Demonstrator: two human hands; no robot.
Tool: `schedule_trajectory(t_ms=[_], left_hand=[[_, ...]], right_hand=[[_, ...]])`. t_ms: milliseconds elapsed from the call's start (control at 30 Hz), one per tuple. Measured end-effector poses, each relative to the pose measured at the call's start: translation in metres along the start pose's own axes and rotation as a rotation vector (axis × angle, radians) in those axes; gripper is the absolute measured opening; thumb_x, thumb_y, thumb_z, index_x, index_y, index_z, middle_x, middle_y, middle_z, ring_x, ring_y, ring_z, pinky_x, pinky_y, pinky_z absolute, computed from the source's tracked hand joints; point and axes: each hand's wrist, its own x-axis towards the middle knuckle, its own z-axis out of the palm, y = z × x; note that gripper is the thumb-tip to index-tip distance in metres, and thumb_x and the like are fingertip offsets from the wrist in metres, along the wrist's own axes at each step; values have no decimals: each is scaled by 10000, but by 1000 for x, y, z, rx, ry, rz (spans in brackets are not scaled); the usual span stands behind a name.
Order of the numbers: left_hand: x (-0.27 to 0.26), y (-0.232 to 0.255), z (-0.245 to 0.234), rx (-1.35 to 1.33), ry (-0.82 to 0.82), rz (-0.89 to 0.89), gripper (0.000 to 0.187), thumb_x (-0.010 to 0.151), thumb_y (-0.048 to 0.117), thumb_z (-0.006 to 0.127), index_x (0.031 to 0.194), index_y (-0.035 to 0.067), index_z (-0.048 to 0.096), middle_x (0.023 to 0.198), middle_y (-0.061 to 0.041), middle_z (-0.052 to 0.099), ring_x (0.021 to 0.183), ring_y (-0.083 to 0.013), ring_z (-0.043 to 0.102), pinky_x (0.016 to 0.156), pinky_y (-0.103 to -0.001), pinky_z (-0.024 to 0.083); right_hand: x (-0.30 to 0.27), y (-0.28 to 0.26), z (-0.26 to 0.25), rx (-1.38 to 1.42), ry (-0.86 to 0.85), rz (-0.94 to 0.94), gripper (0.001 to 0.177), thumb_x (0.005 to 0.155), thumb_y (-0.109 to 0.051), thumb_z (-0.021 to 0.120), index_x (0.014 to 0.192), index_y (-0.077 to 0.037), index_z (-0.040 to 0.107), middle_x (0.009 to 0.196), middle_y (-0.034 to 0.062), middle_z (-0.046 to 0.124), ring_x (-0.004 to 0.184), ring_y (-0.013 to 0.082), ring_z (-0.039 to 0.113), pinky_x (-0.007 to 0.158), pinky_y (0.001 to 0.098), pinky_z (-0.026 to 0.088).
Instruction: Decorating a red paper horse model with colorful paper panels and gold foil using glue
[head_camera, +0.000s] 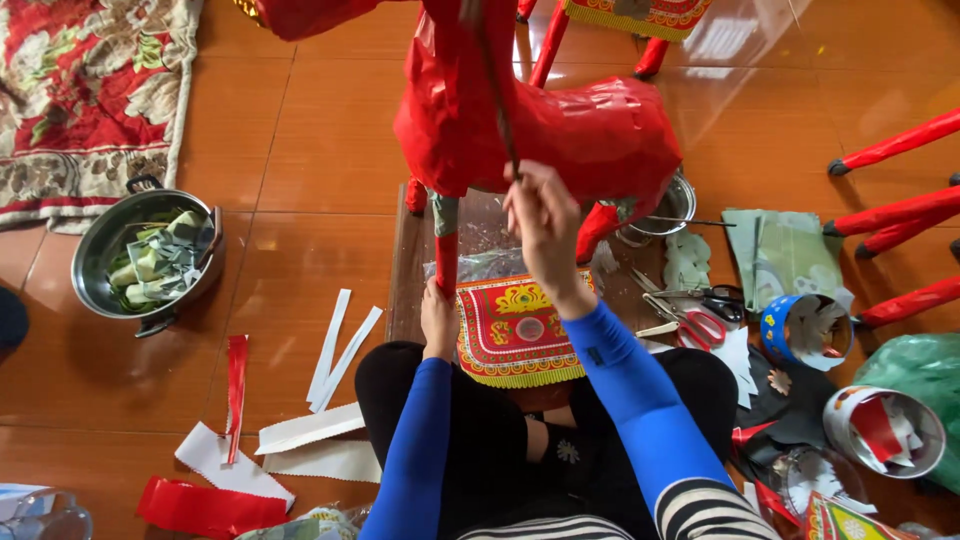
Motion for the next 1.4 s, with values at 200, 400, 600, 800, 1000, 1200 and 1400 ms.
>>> schedule_trajectory(t_ms=[200, 400, 600, 800, 1000, 1200, 1400], left_hand=[[0, -2, 1, -5, -24, 4, 509, 1022, 272, 682, 1455, 148, 445, 1303, -206, 643, 1091, -524, 718, 924, -610, 616], [6, -12, 5, -127, 49, 94, 519, 997, 135, 702, 1486, 120, 527, 1243, -188, 678, 993, -428, 703, 789, -528, 567], [-13, -44, 21, 159, 14, -104, 358, 993, 400, 727, 1083, 93, 567, 896, -194, 712, 712, -445, 713, 614, -556, 562], [-29, 19, 7, 70, -463, 103, 330, 952, 219, 773, 1212, 46, 665, 1115, -148, 740, 981, -383, 710, 850, -501, 572], [-46, -27, 90, 420, -645, 474, 1109, 723, 338, 989, 1649, 64, 444, 1729, -280, 292, 1595, -472, 301, 1201, -598, 408], [-43, -17, 80, 483, -728, 453, 1160, 727, 317, 993, 1699, 79, 406, 1760, -272, 228, 1621, -462, 245, 1225, -569, 409], [-40, -9, 80, 480, -775, 429, 1117, 771, 263, 975, 1708, 57, 402, 1762, -295, 195, 1622, -493, 203, 1250, -599, 378]], right_hand=[[38, -29, 20, -35, 61, -141, 203, 1127, -49, 585, 1274, 19, 706, 805, 124, 701, 598, 123, 660, 523, 254, 544], [48, -38, 1, -175, -15, -152, 201, 1182, -69, 601, 1376, -93, 645, 922, 47, 701, 652, 94, 562, 548, 232, 432], [-35, 12, -88, -262, -277, 103, 253, 1137, -13, 559, 1364, 33, 659, 1095, 122, 704, 856, 184, 604, 766, 299, 509], [-162, 147, -205, -767, -592, 575, 331, 1031, -47, 637, 1334, -13, 767, 916, 117, 789, 573, 235, 570, 529, 374, 424], [-176, 224, -220, -866, -700, 569, 281, 1024, 3, 666, 1253, -32, 825, 973, 116, 777, 641, 212, 617, 566, 342, 498], [-183, 221, -245, -805, -959, 750, 185, 1037, -95, 702, 1157, -99, 843, 1101, 117, 789, 903, 281, 715, 819, 426, 557], [-176, 244, -256, -897, -937, 768, 243, 1142, -162, 657, 1292, -98, 838, 1048, 154, 752, 766, 266, 663, 741, 419, 553]])
